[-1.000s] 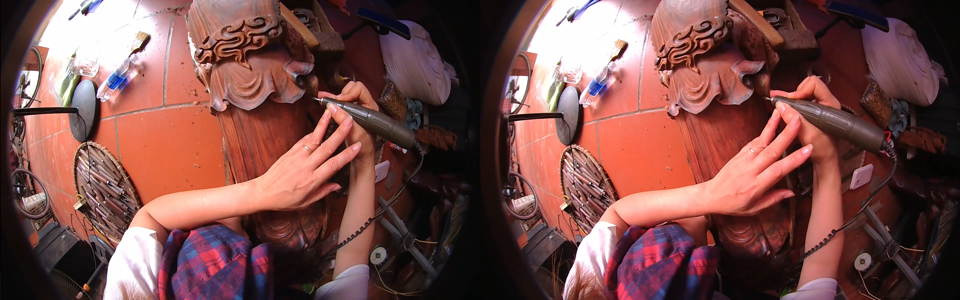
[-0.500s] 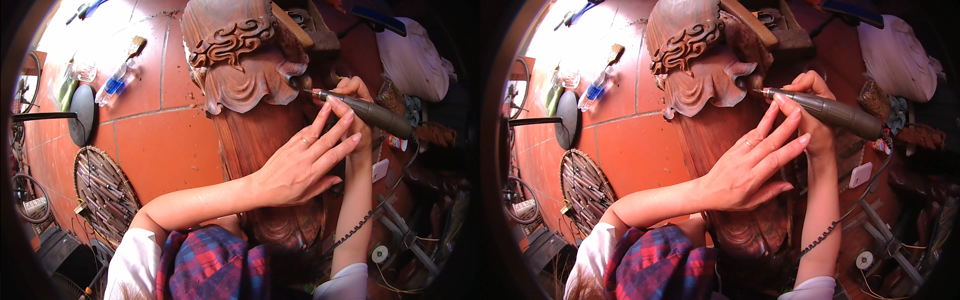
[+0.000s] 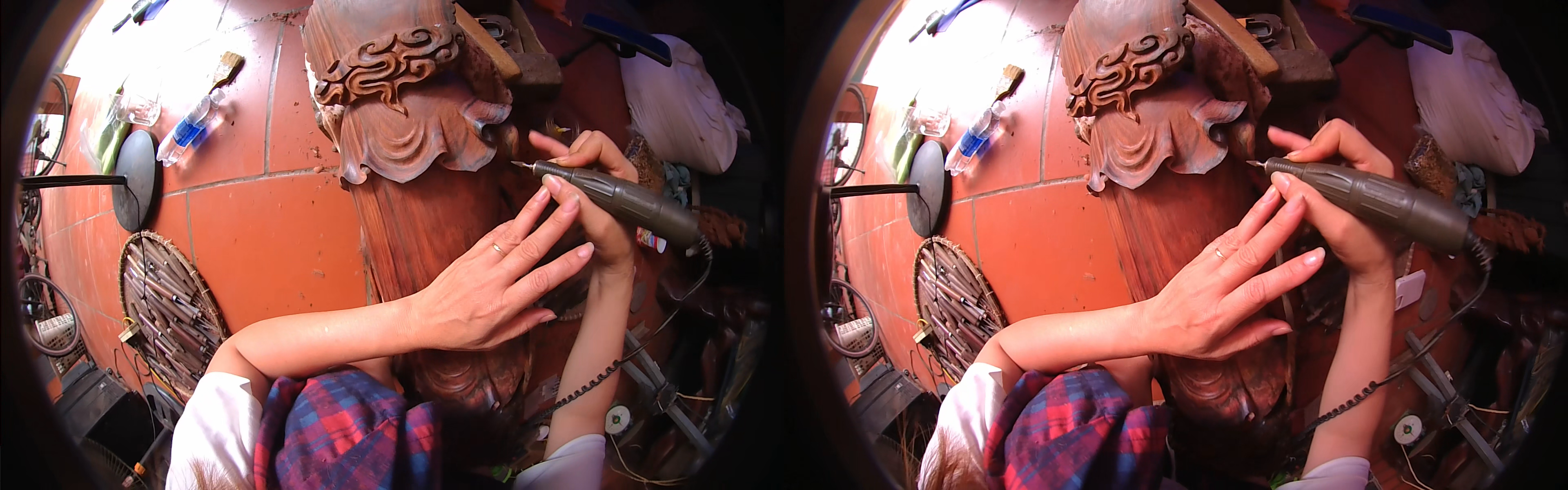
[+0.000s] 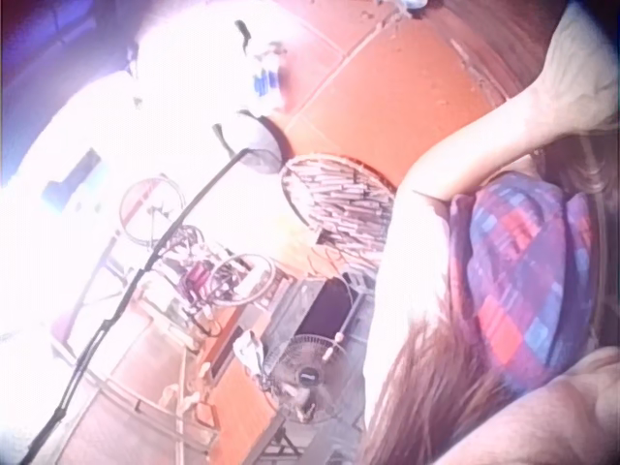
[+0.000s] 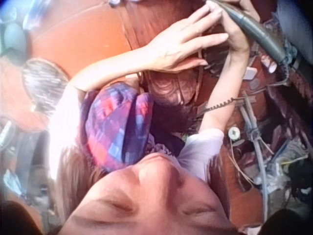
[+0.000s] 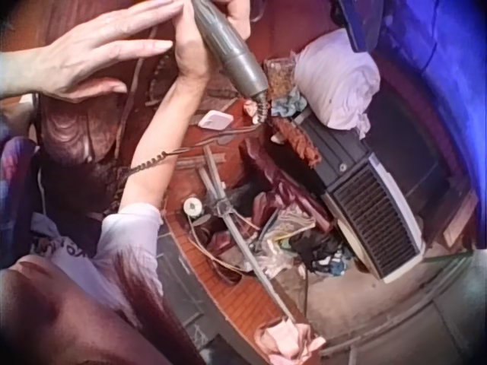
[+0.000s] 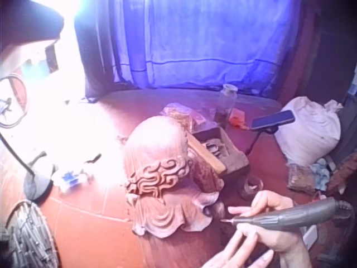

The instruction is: The person carves a large wooden sculpture using a handheld rotary tool. They adjust the tool's bit and work on the intricate details of the wood, creating wood shavings.

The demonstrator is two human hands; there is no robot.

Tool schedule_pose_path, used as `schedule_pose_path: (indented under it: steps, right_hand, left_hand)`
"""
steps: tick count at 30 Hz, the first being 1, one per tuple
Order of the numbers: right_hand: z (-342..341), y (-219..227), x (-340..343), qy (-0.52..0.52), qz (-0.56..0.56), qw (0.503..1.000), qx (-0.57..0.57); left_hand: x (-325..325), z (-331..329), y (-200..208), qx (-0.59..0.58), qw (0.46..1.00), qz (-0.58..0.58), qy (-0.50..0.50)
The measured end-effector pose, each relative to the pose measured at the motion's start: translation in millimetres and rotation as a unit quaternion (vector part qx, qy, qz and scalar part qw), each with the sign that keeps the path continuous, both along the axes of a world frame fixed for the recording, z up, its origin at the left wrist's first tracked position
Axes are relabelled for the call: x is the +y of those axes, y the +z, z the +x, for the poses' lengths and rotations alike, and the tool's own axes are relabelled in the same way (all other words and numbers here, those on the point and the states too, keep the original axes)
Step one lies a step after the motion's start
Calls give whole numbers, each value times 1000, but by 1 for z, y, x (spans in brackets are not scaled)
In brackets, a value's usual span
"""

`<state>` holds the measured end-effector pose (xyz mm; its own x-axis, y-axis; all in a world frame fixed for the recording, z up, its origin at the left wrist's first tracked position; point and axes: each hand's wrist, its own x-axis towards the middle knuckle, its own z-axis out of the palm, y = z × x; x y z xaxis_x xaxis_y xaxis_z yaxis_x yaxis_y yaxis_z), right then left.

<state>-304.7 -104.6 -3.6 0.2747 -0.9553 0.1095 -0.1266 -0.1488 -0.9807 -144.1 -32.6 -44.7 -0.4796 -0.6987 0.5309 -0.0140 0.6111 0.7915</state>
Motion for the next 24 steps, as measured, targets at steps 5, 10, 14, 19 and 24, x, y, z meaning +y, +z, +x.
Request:
schedule_pose_path:
  steps: [5,10,14,19,24]
  right_hand:
    - [-2,14,-28,87,-38,993,69]
    - [4,15,-54,157,15,987,22]
    - [1,16,-58,139,43,989,-21]
    - [9,11,-59,134,35,990,-12]
    - [5,1,-62,139,31,989,-43]
  left_hand:
    - [-1,-3,4,-21,999,-26,20]
    - [-7,-14,6,-1,998,-15,55]
    - [-13,-17,10,17,998,-18,54]
    - [-14,-13,7,17,998,-18,62]
    - [-4,-10,6,1,999,2,43]
